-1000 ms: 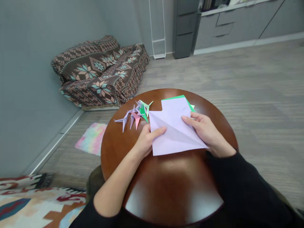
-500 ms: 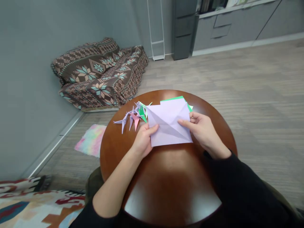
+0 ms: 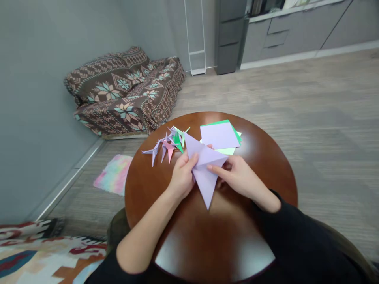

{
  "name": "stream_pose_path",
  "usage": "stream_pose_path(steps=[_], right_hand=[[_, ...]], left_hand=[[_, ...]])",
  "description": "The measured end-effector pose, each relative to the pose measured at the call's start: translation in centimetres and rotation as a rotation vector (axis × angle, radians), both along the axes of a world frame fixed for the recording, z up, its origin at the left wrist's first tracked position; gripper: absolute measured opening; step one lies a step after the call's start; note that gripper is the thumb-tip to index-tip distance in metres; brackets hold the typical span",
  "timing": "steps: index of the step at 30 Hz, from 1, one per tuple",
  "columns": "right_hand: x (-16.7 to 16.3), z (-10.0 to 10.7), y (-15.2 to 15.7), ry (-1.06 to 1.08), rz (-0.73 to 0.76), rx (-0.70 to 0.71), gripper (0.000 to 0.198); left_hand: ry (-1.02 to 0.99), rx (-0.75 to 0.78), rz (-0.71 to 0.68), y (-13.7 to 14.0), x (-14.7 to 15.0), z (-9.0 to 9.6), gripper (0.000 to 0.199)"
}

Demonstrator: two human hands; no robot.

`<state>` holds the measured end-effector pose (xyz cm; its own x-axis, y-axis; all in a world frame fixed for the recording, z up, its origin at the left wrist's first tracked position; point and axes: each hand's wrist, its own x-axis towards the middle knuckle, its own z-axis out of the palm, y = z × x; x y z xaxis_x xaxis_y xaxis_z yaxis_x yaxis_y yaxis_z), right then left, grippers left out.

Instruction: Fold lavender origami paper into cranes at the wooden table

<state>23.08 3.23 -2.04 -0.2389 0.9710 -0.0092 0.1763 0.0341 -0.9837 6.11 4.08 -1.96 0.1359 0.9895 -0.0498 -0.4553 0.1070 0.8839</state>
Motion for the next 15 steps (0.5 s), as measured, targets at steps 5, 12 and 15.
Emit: stream_pose_path(steps=[5, 12, 15], right_hand=[[2.0, 0.8, 1.2, 0.206, -0.163, 0.222, 0.033], [4.8, 2.2, 0.9, 0.138, 0.351, 0.201, 0.051], [5.1, 2.8, 0.6, 0.045, 0.481, 0.186, 0.029]], left_hand=[[0.116, -0.048, -0.076, 0.4, -1.0, -0.1, 0.042], [0.172, -0.242, -0.713, -0.1, -2.3, 0.7, 0.041], [0.243, -0.249, -0.819, -0.1, -2.7, 0.9, 0.041]])
